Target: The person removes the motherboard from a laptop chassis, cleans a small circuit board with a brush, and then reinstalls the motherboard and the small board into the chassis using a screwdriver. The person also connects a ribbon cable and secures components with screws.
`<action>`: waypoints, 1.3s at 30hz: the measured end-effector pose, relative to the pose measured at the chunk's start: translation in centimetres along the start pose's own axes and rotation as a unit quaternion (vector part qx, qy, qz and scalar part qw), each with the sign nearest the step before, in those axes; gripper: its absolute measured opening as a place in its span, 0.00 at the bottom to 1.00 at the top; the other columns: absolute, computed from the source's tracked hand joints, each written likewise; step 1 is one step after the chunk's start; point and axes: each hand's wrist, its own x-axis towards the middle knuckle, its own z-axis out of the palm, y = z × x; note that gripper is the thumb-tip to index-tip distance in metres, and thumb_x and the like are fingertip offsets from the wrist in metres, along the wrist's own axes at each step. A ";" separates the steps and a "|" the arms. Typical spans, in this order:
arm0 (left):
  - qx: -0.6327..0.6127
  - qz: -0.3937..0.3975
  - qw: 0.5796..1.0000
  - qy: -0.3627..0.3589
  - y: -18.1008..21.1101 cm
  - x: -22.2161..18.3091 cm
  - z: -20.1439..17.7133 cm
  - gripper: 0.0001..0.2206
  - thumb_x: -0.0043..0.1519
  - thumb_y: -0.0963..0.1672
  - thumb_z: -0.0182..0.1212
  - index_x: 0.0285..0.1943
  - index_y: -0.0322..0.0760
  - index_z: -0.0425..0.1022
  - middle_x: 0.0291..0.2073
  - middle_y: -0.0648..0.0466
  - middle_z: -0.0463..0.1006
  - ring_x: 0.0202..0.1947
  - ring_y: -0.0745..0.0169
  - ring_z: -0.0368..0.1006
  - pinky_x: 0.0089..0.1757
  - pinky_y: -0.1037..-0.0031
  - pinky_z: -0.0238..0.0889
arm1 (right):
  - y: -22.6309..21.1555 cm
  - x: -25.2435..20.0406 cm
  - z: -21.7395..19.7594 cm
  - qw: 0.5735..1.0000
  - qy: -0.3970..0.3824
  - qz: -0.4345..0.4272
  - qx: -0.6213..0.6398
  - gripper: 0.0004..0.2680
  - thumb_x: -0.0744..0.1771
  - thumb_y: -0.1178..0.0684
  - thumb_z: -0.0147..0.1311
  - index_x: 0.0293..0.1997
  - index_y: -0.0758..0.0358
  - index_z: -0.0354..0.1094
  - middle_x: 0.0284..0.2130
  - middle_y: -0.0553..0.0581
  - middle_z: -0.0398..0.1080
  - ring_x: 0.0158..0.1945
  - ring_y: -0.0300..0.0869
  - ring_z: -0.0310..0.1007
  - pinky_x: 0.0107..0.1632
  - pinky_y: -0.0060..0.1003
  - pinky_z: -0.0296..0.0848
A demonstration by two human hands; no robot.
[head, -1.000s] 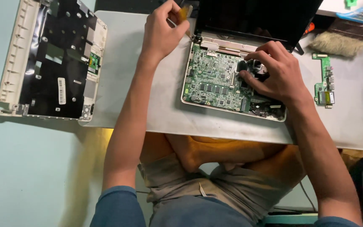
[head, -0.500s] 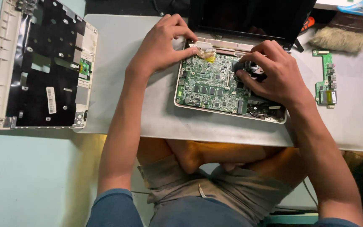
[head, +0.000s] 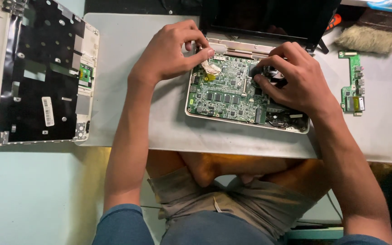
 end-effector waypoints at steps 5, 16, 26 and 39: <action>0.031 0.025 0.999 0.026 -0.9 -0.2 -0.4 0.12 0.76 0.48 0.73 0.39 0.44 0.92 0.30 0.60 0.78 0.28 0.60 0.67 0.37 0.62 0.61 | 0.8 -0.4 0.3 1.000 0.013 -0.001 0.000 0.09 0.77 0.54 0.75 0.60 0.67 0.80 0.50 0.65 0.73 0.50 0.57 0.72 0.52 0.52 0.71; 0.187 0.145 0.964 0.117 -1.9 1.1 4.0 0.14 0.77 0.49 0.79 0.41 0.43 0.83 0.36 0.56 0.75 0.36 0.52 0.72 0.46 0.58 0.69 | 4.5 -3.0 -2.7 0.984 0.165 0.069 0.014 0.06 0.83 0.65 0.70 0.53 0.79 0.82 0.49 0.71 0.73 0.54 0.59 0.71 0.59 0.53 0.69; 0.135 0.327 0.935 0.034 4.1 1.8 7.5 0.20 0.75 0.56 0.77 0.62 0.40 0.86 0.63 0.45 0.85 0.64 0.43 0.80 0.63 0.48 0.69 | 5.2 -3.8 -2.9 0.971 0.212 0.110 0.004 0.08 0.81 0.63 0.67 0.47 0.74 0.79 0.46 0.67 0.80 0.55 0.58 0.78 0.58 0.51 0.72; 0.103 0.313 0.938 -0.104 5.1 1.2 10.0 0.37 0.74 0.66 0.63 0.83 0.44 0.80 0.87 0.37 0.67 0.86 0.36 0.62 0.82 0.45 0.44 | 7.5 -12.6 -5.5 0.889 0.396 0.226 -0.037 0.13 0.81 0.56 0.54 0.40 0.71 0.72 0.36 0.63 0.75 0.41 0.51 0.75 0.47 0.48 0.73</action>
